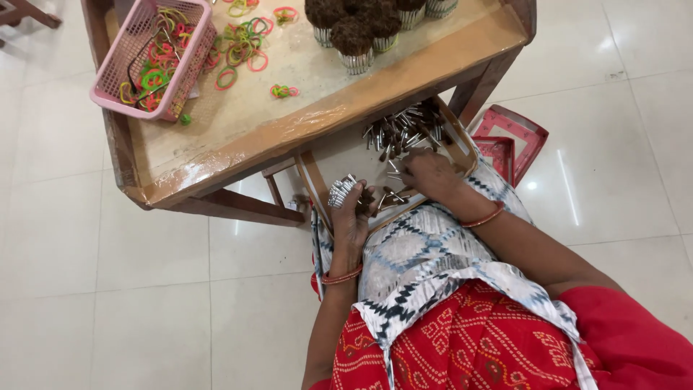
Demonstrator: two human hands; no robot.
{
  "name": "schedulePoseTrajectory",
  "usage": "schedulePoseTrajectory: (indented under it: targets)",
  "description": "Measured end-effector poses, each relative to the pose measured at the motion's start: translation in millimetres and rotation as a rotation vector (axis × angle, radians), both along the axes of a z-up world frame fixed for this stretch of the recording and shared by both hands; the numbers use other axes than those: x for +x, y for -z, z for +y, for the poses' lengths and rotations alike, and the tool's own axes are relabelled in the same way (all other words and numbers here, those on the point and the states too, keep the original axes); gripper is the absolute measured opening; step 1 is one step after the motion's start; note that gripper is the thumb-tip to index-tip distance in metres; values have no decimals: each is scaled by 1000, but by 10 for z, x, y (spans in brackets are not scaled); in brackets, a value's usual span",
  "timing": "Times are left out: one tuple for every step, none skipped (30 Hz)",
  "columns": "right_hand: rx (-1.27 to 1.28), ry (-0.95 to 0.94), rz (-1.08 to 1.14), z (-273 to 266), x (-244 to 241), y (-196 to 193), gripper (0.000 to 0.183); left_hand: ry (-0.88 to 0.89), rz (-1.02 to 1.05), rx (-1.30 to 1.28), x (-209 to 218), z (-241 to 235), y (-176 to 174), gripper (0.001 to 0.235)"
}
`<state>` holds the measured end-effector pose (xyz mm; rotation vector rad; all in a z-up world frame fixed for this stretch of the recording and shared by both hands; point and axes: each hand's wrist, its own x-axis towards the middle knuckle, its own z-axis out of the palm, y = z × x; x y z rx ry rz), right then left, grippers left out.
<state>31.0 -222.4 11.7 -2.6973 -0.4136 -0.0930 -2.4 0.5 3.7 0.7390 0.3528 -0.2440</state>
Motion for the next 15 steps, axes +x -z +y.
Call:
schedulePoseTrajectory:
  targets:
    - [-2, 1, -9, 12, -2, -90, 19, 1, -9, -2, 26, -17, 45, 24]
    - [143, 20, 2, 27, 0, -173, 21, 20, 0, 28, 58, -31, 96, 23]
    - [291, 33, 28, 69, -51, -226, 24, 33, 22, 62, 17, -18, 166, 22]
    - [292, 28, 33, 136, -62, -278, 24, 27, 26, 63, 33, -32, 168, 22]
    - [327, 30, 69, 210, -106, -318, 24, 68, -33, 18, 19, -36, 175, 20]
    - [362, 34, 104, 282, -153, -363, 25, 108, -93, -28, 0, -40, 179, 18]
    - [363, 28, 100, 317, -155, -357, 25, 104, -97, -26, -9, -22, 252, 18]
    - [380, -113, 50, 353, -160, -360, 24, 72, -107, 5, -21, -2, 318, 17]
    - [392, -252, -5, 374, -149, -373, 23, 43, -120, 33, -9, 2, 378, 17]
    - [390, -255, -12, 332, -108, -402, 23, 41, -128, 32, 30, 15, 264, 17]
    - [401, -247, 37, 278, -115, -412, 21, 2, -66, 13, 16, 15, 171, 18]
    - [412, -239, 87, 223, -116, -412, 19, -39, -5, -6, 10, 14, 89, 19]
    - [409, -233, 95, 132, -87, -364, 19, -35, 5, -10, 1, 14, 53, 19]
    - [347, -131, 59, 39, -58, -313, 16, -56, -4, -38, -5, 12, 20, 19]
    - [285, -29, 18, -51, -17, -270, 14, -77, -17, -65, 8, 16, -24, 19]
